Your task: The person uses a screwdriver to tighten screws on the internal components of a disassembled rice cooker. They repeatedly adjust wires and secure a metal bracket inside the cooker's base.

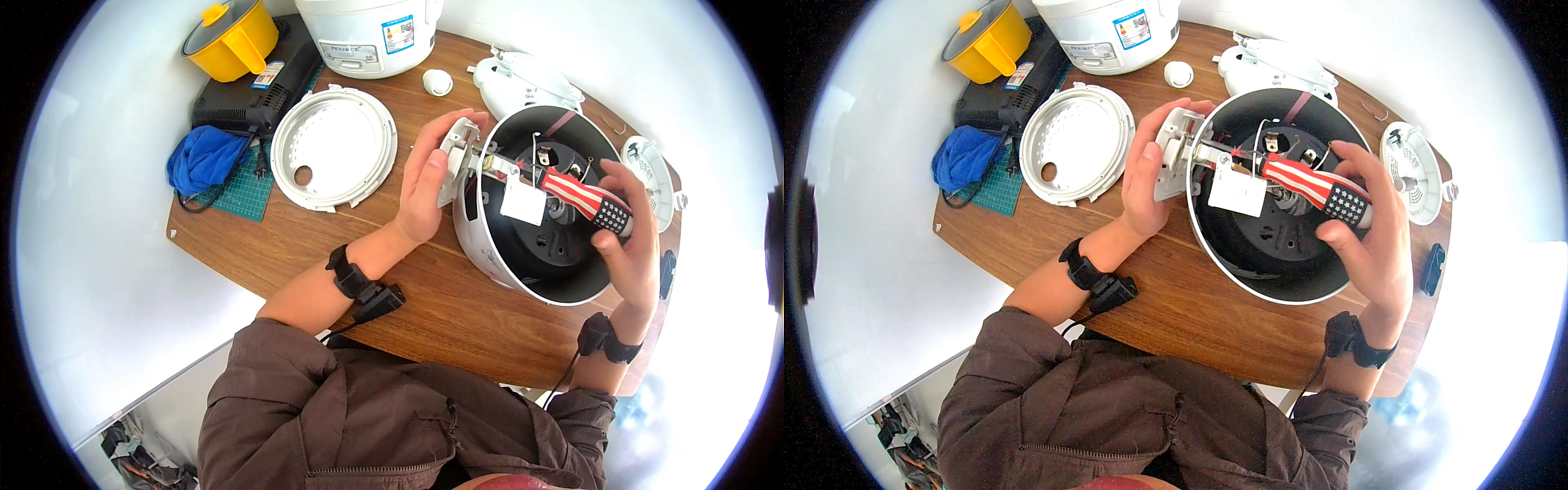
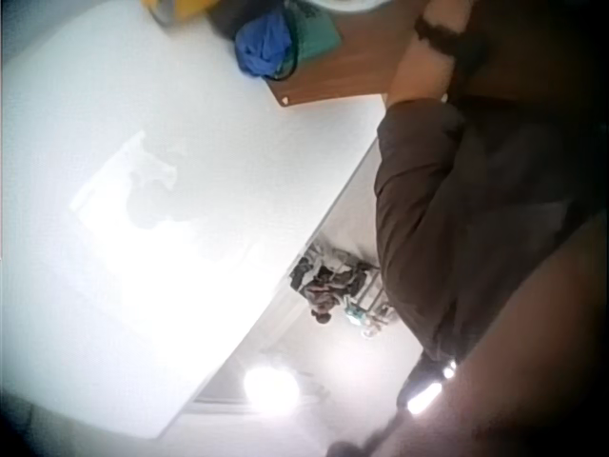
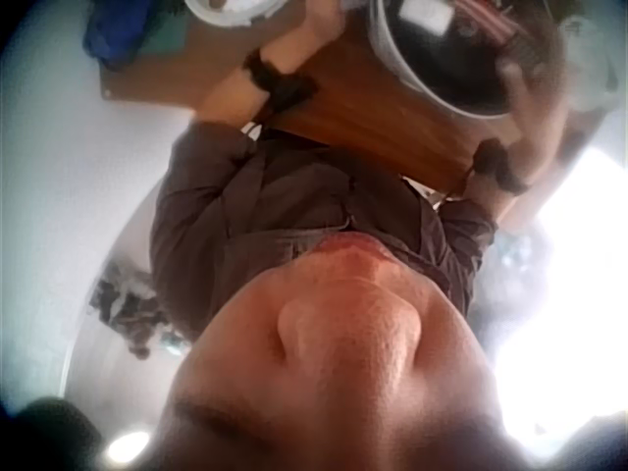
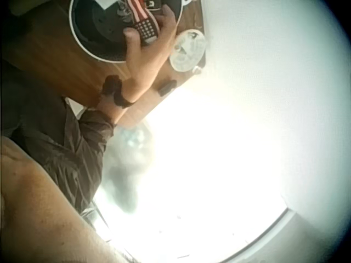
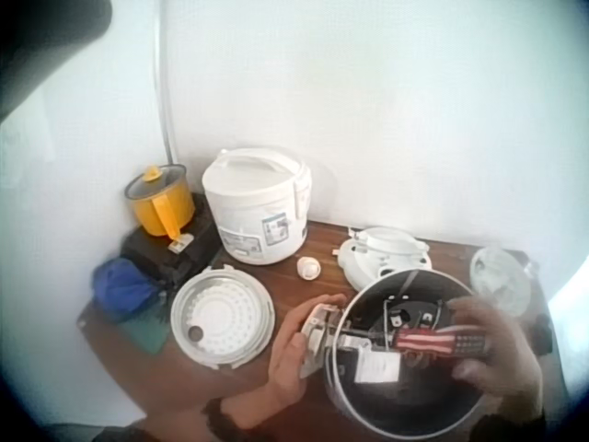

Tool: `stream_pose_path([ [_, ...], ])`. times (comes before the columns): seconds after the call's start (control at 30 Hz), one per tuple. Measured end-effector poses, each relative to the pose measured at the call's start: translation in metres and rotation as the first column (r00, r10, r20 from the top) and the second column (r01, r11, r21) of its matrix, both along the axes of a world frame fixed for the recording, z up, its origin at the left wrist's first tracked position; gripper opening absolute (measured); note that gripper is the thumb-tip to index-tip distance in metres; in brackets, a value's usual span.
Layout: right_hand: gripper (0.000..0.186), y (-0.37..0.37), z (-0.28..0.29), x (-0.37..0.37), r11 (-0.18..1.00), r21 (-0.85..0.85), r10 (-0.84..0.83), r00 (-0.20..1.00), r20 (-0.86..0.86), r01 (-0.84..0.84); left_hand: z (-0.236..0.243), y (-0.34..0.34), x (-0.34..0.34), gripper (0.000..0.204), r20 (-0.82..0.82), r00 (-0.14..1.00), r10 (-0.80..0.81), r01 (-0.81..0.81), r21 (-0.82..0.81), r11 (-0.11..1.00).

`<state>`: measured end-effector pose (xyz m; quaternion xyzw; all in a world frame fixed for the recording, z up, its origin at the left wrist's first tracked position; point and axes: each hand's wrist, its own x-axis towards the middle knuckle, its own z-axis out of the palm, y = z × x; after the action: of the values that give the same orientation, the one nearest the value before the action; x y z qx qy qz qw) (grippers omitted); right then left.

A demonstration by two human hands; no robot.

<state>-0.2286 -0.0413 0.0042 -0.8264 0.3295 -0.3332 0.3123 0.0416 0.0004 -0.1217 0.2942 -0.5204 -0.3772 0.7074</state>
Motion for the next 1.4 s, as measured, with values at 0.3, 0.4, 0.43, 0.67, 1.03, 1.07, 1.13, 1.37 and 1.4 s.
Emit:
stream_pose_path([
  [0.3,0.055,-0.003,0.0,0.0,0.966,-0.258,-0.025,0.999,-0.044,0.013,0.002,0.0,0.001,0.061,-0.013,1.0,-0.006,0.006,0.004,1.0],
  [0.4,0.067,0.001,0.001,0.006,0.981,-0.194,-0.04,0.997,-0.064,0.027,0.004,0.001,0.0,0.062,-0.046,0.999,-0.018,0.019,0.022,1.0],
  [0.43,0.069,0.003,0.001,0.008,0.981,-0.19,-0.061,0.995,-0.084,0.044,0.004,0.001,-0.001,0.062,-0.047,0.999,-0.012,0.013,0.022,1.0],
  [0.67,0.037,0.008,0.011,0.01,0.978,-0.044,-0.21,0.954,-0.213,0.205,0.003,0.0,0.002,0.062,-0.005,1.0,0.015,-0.015,0.016,1.0],
  [1.03,0.056,-0.001,0.0,0.002,0.979,-0.2,0.019,0.999,-0.049,-0.029,0.003,0.0,0.004,0.061,0.005,1.0,0.019,-0.019,-0.008,1.0],
  [1.07,0.057,0.004,0.003,0.009,0.984,-0.179,-0.016,0.998,-0.058,0.005,0.003,0.0,0.004,0.061,0.016,1.0,0.021,-0.021,-0.013,1.0],
  [1.13,0.055,0.008,0.004,0.016,0.985,-0.159,-0.077,0.994,-0.081,0.063,0.002,0.0,0.005,0.06,0.031,0.999,0.027,-0.026,-0.02,0.999],
  [1.37,0.033,0.016,0.012,0.018,0.936,-0.282,-0.303,0.887,-0.349,0.208,0.002,-0.001,0.006,0.06,0.047,0.998,0.041,-0.039,-0.029,0.999],
  [1.4,0.031,0.017,0.014,0.018,0.915,-0.351,-0.342,0.844,-0.413,0.199,0.002,0.0,0.006,0.06,0.048,0.998,0.043,-0.042,-0.025,0.999],
])
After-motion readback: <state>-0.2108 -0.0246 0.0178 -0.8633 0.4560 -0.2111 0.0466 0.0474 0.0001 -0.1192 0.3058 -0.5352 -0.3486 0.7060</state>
